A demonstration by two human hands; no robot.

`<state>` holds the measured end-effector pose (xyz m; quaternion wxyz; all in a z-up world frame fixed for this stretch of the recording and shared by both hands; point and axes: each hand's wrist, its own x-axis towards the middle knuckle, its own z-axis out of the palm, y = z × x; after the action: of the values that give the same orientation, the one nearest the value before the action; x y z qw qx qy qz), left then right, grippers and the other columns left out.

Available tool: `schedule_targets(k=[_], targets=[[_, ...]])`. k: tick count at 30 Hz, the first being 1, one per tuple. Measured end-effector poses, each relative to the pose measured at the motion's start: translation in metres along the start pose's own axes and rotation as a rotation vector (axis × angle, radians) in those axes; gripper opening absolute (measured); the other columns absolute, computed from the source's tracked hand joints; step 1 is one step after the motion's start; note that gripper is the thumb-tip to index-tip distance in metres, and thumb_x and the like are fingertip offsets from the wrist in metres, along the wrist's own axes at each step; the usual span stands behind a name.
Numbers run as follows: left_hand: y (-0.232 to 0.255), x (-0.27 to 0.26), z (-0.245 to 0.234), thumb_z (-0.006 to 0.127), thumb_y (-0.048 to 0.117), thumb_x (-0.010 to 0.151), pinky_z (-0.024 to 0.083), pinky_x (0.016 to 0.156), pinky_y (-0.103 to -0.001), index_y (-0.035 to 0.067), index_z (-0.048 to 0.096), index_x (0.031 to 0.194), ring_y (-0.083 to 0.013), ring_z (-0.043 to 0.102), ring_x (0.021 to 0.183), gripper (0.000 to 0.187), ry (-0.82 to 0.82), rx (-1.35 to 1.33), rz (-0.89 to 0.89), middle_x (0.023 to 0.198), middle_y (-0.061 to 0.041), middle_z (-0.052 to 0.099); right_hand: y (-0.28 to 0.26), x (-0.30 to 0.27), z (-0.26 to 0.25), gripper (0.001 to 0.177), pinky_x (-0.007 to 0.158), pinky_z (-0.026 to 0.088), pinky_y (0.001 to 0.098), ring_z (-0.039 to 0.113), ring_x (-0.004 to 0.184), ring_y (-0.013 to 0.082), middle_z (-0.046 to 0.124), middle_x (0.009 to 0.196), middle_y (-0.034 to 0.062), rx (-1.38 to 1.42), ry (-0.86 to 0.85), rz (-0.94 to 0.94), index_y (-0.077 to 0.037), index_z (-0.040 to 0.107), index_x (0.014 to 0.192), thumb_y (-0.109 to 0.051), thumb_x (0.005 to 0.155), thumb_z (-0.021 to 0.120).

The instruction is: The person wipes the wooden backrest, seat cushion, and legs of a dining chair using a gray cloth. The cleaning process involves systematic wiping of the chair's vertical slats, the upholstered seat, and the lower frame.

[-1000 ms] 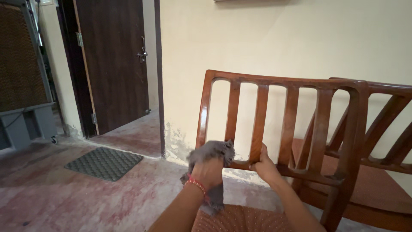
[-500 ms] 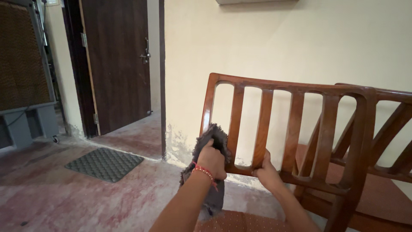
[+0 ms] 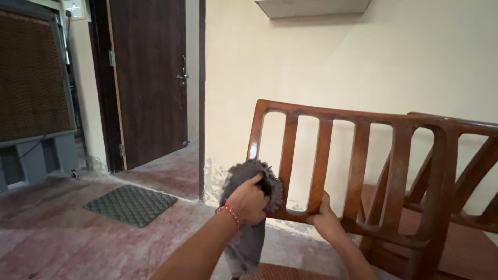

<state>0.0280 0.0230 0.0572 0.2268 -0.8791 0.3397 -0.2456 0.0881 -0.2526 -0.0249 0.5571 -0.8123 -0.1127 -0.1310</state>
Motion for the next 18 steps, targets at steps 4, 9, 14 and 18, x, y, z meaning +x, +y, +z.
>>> schedule_targets(k=[4,9,14,18], targets=[[-0.017,0.020,-0.015,0.052,0.045,0.094,0.015,0.126,-0.046,0.008,0.078,0.084,-0.0232,0.071,0.079,0.047,-0.025,0.009,-0.037,0.074,-0.010,0.074,0.001,0.003,0.000,0.107,0.100,0.048,0.0355,0.061,0.120,0.0294,0.061,0.128,0.0193,-0.051,0.007,-0.035,-0.017,0.010,0.157,0.009,0.070,0.068],[-0.048,0.057,-0.044,0.048,0.034,0.096,0.008,0.130,-0.046,0.013,0.081,0.081,-0.0183,0.072,0.081,0.042,-0.115,0.205,-0.115,0.081,-0.007,0.077,0.012,0.023,-0.005,0.106,0.103,0.049,0.0375,0.061,0.122,0.0333,0.062,0.128,0.0236,-0.061,-0.027,0.094,-0.009,0.011,0.156,0.003,0.071,0.075],[-0.094,0.095,-0.086,0.048,0.045,0.094,0.003,0.125,-0.046,0.006,0.072,0.112,-0.0212,0.068,0.105,0.049,0.042,0.371,-0.268,0.091,-0.006,0.079,-0.005,0.046,-0.015,0.093,0.110,0.045,0.0361,0.063,0.127,0.0316,0.065,0.135,0.0238,-0.095,-0.024,0.046,0.002,0.029,0.150,-0.009,0.075,0.084],[-0.100,0.098,-0.090,0.046,0.049,0.096,-0.003,0.127,-0.049,0.000,0.060,0.135,-0.0218,0.063,0.118,0.064,0.018,0.397,-0.280,0.106,-0.009,0.077,-0.100,0.033,-0.027,0.104,0.110,0.047,0.0392,0.064,0.124,0.0320,0.066,0.133,0.0250,-0.078,0.126,0.083,-0.013,0.009,0.163,-0.013,0.085,0.077]])
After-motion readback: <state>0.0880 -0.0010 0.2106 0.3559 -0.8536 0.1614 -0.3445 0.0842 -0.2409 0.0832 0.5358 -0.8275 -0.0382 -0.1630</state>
